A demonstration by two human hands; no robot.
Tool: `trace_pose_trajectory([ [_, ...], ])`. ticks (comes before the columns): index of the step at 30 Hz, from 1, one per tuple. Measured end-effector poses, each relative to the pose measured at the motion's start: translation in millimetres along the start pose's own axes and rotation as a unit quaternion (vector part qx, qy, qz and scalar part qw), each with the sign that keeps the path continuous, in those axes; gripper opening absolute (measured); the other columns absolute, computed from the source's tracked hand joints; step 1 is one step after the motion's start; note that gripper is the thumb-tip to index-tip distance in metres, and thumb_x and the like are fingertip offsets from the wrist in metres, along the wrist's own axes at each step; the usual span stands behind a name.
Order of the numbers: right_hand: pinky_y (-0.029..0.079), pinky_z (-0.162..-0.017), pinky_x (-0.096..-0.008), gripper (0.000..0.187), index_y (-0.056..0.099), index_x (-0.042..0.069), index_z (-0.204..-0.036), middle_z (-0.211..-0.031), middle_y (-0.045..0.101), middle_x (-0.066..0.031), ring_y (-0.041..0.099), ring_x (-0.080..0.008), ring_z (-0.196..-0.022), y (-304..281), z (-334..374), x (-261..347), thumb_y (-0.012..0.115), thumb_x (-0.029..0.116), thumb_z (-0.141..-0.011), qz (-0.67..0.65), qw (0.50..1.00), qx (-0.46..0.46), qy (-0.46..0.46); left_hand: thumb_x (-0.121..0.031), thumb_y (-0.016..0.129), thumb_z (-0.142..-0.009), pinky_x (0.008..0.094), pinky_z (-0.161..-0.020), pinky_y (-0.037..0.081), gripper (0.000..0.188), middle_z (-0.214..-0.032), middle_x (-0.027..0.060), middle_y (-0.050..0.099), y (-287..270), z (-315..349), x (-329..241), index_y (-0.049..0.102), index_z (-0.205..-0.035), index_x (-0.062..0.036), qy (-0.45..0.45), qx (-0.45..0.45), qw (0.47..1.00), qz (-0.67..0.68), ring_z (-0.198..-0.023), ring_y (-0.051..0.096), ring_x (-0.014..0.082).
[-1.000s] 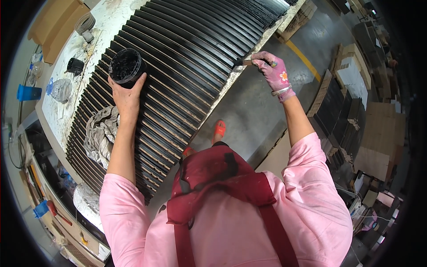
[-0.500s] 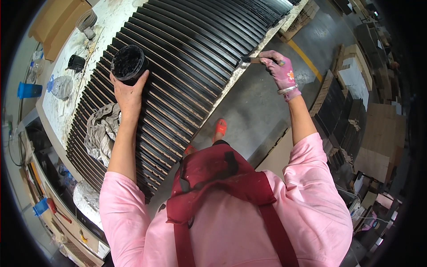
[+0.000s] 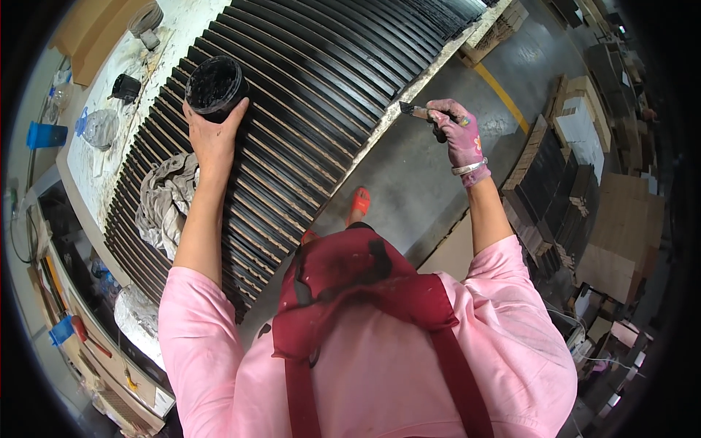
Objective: The person applies a dark coating to a large set of arranged bamboo strips using a small brush and a cloth, after first organizing and cleaning the strips.
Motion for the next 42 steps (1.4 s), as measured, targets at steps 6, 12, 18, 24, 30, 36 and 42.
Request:
trace_pose_trajectory([
  [6,0.034,-0.055,-0.0180,0.015,0.066,0.002,-0.095,-0.075,0.055,0.0042,0.044,-0.0026,-0.062,5,18,5,0.063,0.013,-0.086,-0.022,0.999,-0.003,0.037,-0.039,0.077,-0.070,0.0372,-0.095,0.039,0.073,-0.119,0.0186,0.051,-3,0,-3,0.048,-0.120,0.0051,0.009,-0.011,0.999,0.038,-0.111,0.052,0.0335],
  [12,0.033,-0.052,-0.0183,0.014,0.065,0.002,-0.095,-0.074,0.054,0.0038,0.043,-0.0029,-0.059,8,30,9,0.062,0.012,-0.086,-0.053,0.998,-0.023,0.010,-0.037,0.079,-0.069,0.0359,-0.097,0.038,0.073,-0.120,0.0178,0.049,-26,-7,-27,0.047,-0.120,0.0041,0.061,-0.012,0.994,0.089,-0.111,0.051,0.0300],
  [18,0.033,-0.052,-0.0180,0.015,0.064,0.001,-0.098,-0.074,0.054,0.0036,0.042,-0.0030,-0.059,33,56,18,0.061,0.010,-0.087,-0.035,0.999,-0.007,0.015,-0.033,0.082,-0.069,0.0297,-0.088,0.044,0.064,-0.102,0.0111,0.063,-83,-7,-38,0.052,-0.112,0.0035,0.060,0.048,0.969,0.235,-0.092,0.060,0.0199],
  [24,0.033,-0.052,-0.0165,0.016,0.061,-0.002,-0.101,-0.076,0.055,0.0026,0.041,-0.0019,-0.060,45,82,17,0.058,0.006,-0.087,-0.082,0.994,0.036,0.060,-0.036,0.080,-0.068,0.0324,-0.090,0.043,0.072,-0.108,0.0132,0.059,-136,39,9,0.048,-0.119,0.0041,-0.041,0.034,0.988,0.143,-0.097,0.058,0.0232],
  [30,0.035,-0.053,-0.0189,0.016,0.062,-0.001,-0.100,-0.076,0.055,0.0009,0.043,-0.0048,-0.060,48,102,12,0.060,0.009,-0.087,-0.075,0.993,-0.006,0.089,-0.016,0.075,-0.078,0.0336,-0.099,0.037,0.064,-0.122,0.0130,0.053,-189,86,50,0.042,-0.128,0.0034,-0.116,0.027,0.963,0.241,-0.111,0.052,0.0228],
  [36,0.037,-0.056,-0.0199,0.015,0.063,0.000,-0.100,-0.080,0.057,-0.0003,0.046,-0.0057,-0.065,50,115,3,0.061,0.009,-0.088,-0.062,0.995,-0.039,0.073,-0.010,0.072,-0.080,0.0338,-0.098,0.040,0.059,-0.122,0.0134,0.054,-215,105,70,0.042,-0.128,0.0037,-0.129,0.008,0.936,0.328,-0.109,0.054,0.0226],
  [42,0.035,-0.052,-0.0204,0.015,0.062,0.000,-0.100,-0.077,0.056,-0.0009,0.044,-0.0061,-0.060,60,131,14,0.061,0.009,-0.088,-0.079,0.992,-0.021,0.093,-0.023,0.079,-0.074,0.0289,-0.091,0.040,0.063,-0.115,0.0113,0.056,-185,100,84,0.048,-0.122,0.0030,-0.134,0.043,0.962,0.235,-0.102,0.055,0.0187],
])
Point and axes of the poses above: each hand's wrist, its own z-axis away from the middle knuckle, its own y-axis out of the palm, x = y × z, the point moved 1 cm from there along -z, towards the middle knuckle
